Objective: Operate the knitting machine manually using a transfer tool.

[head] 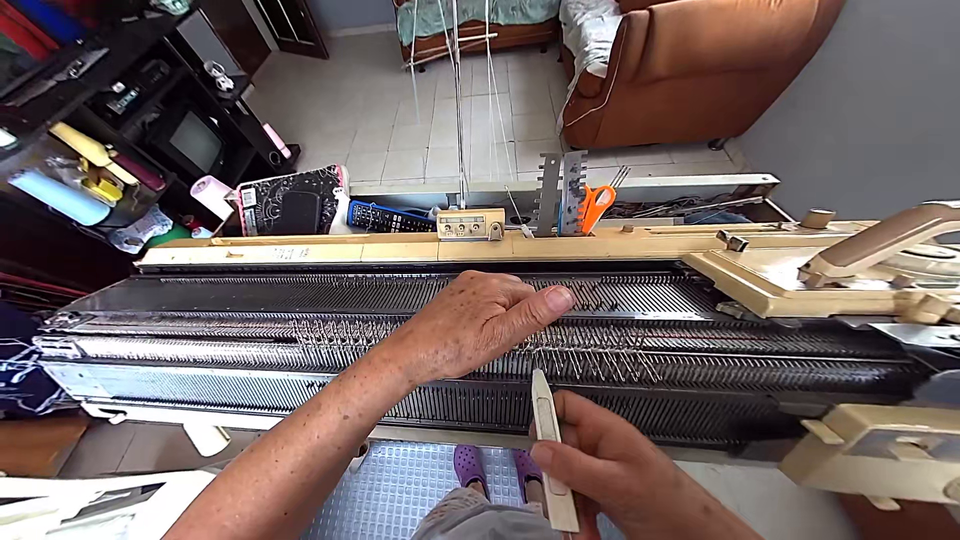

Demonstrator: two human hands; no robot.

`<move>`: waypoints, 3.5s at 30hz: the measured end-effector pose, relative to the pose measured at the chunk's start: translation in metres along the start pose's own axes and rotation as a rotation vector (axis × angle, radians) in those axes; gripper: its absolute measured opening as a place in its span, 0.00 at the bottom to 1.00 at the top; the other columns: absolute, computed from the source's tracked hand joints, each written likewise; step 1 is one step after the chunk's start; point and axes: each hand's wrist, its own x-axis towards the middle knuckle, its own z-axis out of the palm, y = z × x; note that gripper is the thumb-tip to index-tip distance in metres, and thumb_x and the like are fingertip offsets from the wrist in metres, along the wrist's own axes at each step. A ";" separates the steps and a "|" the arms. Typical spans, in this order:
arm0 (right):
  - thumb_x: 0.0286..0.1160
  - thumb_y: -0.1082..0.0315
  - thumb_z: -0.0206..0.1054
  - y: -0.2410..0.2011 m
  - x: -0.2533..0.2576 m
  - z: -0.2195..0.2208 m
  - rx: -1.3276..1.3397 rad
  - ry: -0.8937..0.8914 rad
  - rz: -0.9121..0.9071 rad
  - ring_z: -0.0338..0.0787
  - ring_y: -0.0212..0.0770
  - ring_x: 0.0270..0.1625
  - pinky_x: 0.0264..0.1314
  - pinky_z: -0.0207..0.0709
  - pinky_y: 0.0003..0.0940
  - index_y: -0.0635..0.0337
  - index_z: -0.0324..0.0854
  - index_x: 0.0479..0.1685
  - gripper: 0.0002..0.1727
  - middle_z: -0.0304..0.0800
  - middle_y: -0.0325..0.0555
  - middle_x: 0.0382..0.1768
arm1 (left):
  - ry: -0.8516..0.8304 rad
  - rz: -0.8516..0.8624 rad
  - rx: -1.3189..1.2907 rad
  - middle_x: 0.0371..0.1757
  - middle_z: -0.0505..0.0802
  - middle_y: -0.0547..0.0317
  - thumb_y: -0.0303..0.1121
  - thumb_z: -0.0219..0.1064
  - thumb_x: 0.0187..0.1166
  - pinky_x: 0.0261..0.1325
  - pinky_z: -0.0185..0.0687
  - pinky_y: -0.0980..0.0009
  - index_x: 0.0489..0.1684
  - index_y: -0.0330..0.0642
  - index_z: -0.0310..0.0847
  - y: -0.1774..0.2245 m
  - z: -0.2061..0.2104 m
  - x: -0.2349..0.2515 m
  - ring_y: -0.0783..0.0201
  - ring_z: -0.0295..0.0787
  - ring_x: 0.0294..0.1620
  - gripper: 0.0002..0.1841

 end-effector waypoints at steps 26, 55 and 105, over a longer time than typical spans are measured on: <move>0.82 0.71 0.63 -0.001 0.007 0.013 -0.031 0.016 0.003 0.89 0.25 0.21 0.22 0.86 0.21 0.52 0.68 0.49 0.08 0.89 0.28 0.25 | 0.001 -0.012 -0.017 0.34 0.90 0.67 0.61 0.32 0.90 0.46 0.78 0.75 0.37 0.42 0.90 0.000 -0.005 -0.006 0.77 0.85 0.39 0.40; 0.82 0.66 0.66 0.001 -0.008 0.013 -0.604 0.050 -0.023 0.90 0.31 0.22 0.26 0.87 0.28 0.63 0.73 0.52 0.11 0.88 0.38 0.25 | 0.027 -0.031 0.058 0.31 0.89 0.65 0.59 0.35 0.90 0.44 0.77 0.71 0.34 0.42 0.89 0.001 -0.004 -0.010 0.74 0.85 0.38 0.37; 0.83 0.69 0.62 -0.016 -0.007 0.037 -0.110 -0.007 -0.059 0.87 0.22 0.23 0.24 0.84 0.19 0.52 0.68 0.48 0.06 0.87 0.25 0.26 | 0.043 -0.046 0.071 0.34 0.91 0.60 0.59 0.36 0.90 0.46 0.79 0.67 0.41 0.40 0.90 -0.001 -0.008 -0.018 0.69 0.87 0.40 0.38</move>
